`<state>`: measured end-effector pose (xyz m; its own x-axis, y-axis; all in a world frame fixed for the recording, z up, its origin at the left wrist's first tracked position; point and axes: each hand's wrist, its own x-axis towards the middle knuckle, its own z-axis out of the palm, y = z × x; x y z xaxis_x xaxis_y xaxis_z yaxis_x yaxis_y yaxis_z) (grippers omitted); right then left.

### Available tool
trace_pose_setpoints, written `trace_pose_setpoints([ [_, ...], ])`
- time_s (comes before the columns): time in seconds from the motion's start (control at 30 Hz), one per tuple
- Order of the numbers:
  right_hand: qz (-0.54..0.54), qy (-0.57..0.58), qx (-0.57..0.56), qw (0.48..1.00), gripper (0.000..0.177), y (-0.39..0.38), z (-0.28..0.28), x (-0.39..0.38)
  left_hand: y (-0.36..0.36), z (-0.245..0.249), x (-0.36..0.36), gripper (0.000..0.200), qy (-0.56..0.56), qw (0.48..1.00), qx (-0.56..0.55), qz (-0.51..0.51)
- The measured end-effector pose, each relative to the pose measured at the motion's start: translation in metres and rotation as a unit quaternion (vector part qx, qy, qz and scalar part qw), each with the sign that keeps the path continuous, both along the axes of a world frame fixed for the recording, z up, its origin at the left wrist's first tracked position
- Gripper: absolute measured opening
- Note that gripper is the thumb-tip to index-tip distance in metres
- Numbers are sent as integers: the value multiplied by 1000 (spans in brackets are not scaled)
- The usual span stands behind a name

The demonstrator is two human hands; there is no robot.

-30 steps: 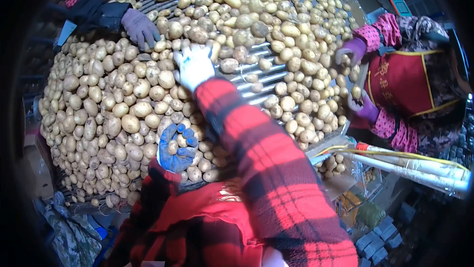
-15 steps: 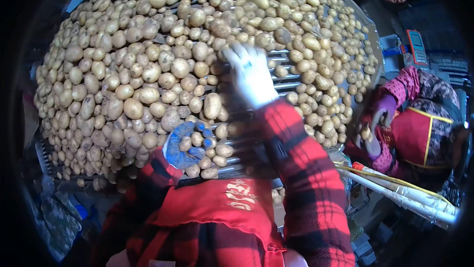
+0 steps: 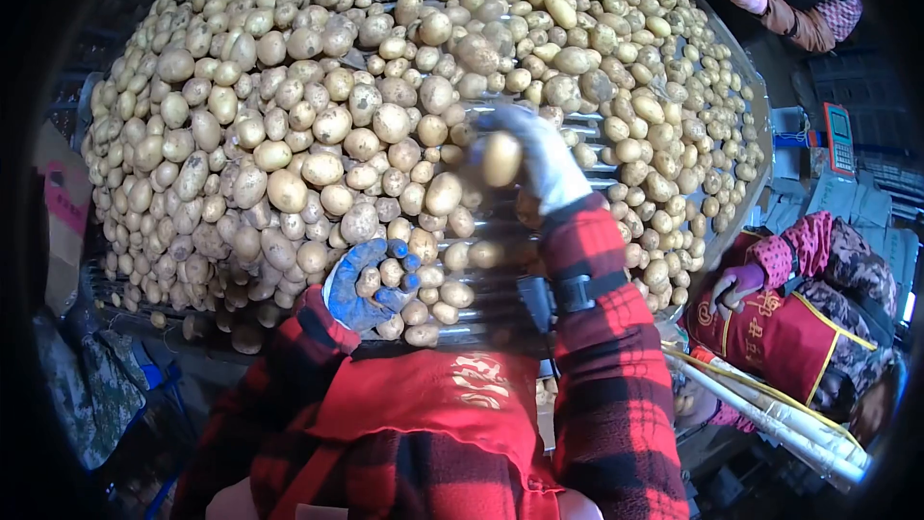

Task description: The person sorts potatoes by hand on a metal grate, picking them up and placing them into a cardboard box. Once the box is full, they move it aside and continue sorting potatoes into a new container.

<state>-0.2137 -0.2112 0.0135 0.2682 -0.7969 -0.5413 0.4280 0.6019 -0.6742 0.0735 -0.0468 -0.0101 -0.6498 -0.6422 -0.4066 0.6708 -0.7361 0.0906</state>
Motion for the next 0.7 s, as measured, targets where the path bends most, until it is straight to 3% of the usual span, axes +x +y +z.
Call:
trace_pose_setpoints([
  [0.03, 87, 127, -169, 974, 30, -10, 12, 21, 2, 6, -1, 37, -35, 999, -15, 1],
  [0.07, 142, 229, -168, 948, 39, -17, 14, 48, 2, 9, -1, 36, -69, 997, -30, 0],
  [0.1, 202, 325, -165, 909, 49, -24, 16, 74, 1, 6, 2, 37, -5, 1000, 18, -6],
  [0.13, 269, 464, -264, 802, 58, -30, 12, 95, 1, -1, 7, 37, 60, 996, 66, -11],
  [0.17, 289, 526, -250, 760, 63, -34, -1, 119, 2, -6, 10, 37, 125, 985, 115, -16],
  [0.2, 296, 520, -216, 771, 67, -40, 0, 125, 5, -9, 11, 37, 126, 986, 110, -14],
  [0.27, 311, 448, -180, 819, 53, -47, -10, 117, 9, -12, 16, 38, 132, 987, 96, -8],
  [0.37, 245, 262, -243, 901, 44, -16, -4, 84, 2, 5, 22, 37, 71, 995, 62, -24],
  [0.4, 207, 163, -182, 947, 36, -6, 1, 77, 3, 9, 24, 37, 35, 998, 43, -21],
  [0.43, 200, 108, -97, 969, 32, -1, 30, 62, 2, -1, 30, 36, 94, 993, 68, -20],
  [0.47, 104, 122, -133, 978, 34, 1, 25, 61, -1, 1, 31, 35, 105, 991, 79, -20],
  [0.53, 81, 101, -129, 983, 38, -11, 36, 48, -7, 14, 36, 33, 128, 986, 103, -23],
  [0.6, 182, 190, -167, 950, 43, -47, 28, 45, -9, 26, 37, 30, 42, 989, 137, -25],
  [0.63, 245, 244, -107, 932, 44, -59, 51, 61, -9, 27, 39, 30, 24, 989, 145, -33],
  [0.7, 324, 327, -185, 868, 43, -85, 6, 82, -10, 18, 46, 29, 35, 990, 129, -51],
])
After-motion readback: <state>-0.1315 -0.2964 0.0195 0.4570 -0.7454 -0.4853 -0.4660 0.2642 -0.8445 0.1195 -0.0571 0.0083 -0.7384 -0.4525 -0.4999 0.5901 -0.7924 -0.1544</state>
